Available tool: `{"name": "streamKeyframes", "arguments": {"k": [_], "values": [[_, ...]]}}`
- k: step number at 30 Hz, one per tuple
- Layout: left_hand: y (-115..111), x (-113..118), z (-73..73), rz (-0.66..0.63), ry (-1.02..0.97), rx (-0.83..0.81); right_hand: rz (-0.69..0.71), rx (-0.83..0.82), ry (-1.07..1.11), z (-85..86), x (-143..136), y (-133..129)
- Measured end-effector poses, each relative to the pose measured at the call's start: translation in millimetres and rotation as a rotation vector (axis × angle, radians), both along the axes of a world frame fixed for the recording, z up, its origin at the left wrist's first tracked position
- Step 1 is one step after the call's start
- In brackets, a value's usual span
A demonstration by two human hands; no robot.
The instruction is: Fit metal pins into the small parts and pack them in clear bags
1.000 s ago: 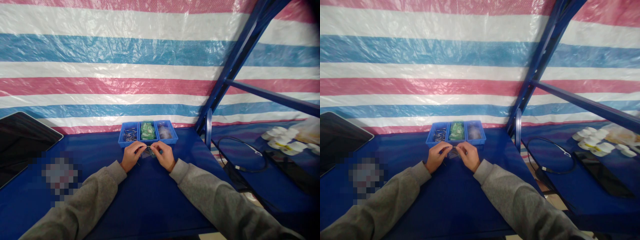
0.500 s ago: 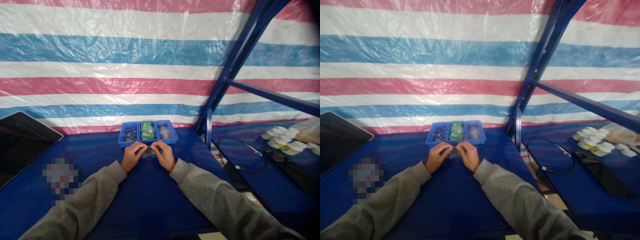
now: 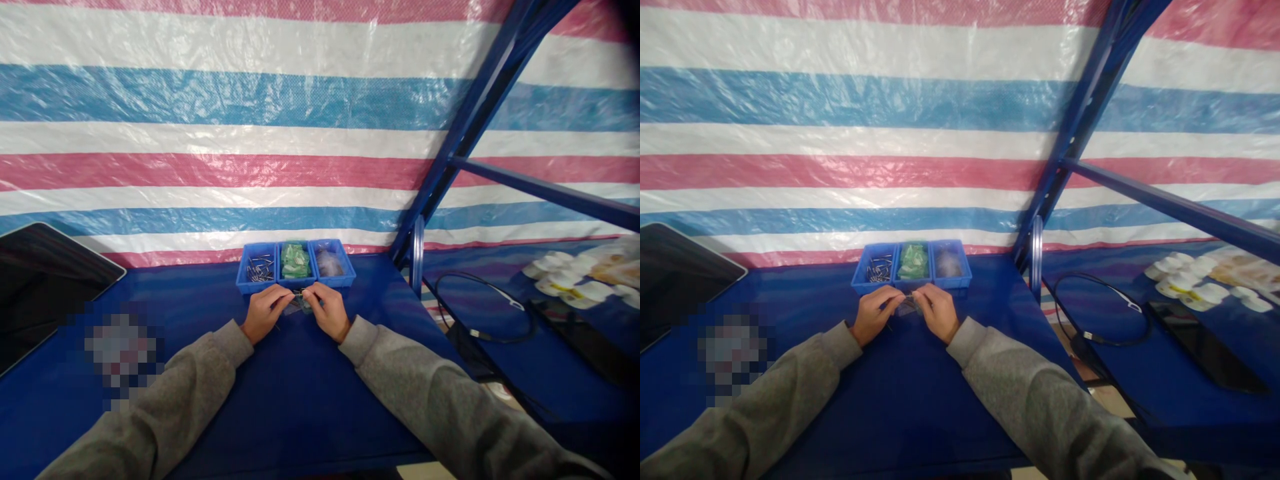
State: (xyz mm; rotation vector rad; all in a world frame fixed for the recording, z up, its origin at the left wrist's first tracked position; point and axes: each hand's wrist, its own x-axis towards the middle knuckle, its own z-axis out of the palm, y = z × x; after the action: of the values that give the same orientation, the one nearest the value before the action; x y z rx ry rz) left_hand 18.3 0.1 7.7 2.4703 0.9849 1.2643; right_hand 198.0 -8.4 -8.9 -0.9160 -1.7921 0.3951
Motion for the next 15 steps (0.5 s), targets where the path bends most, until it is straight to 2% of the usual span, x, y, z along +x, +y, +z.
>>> {"name": "streamKeyframes", "arguments": {"k": [15], "values": [[-0.8,-0.8,1.0,0.048,-0.017,-0.045,0.018,-0.035,0.076,1.7,-0.5,-2.0]]}}
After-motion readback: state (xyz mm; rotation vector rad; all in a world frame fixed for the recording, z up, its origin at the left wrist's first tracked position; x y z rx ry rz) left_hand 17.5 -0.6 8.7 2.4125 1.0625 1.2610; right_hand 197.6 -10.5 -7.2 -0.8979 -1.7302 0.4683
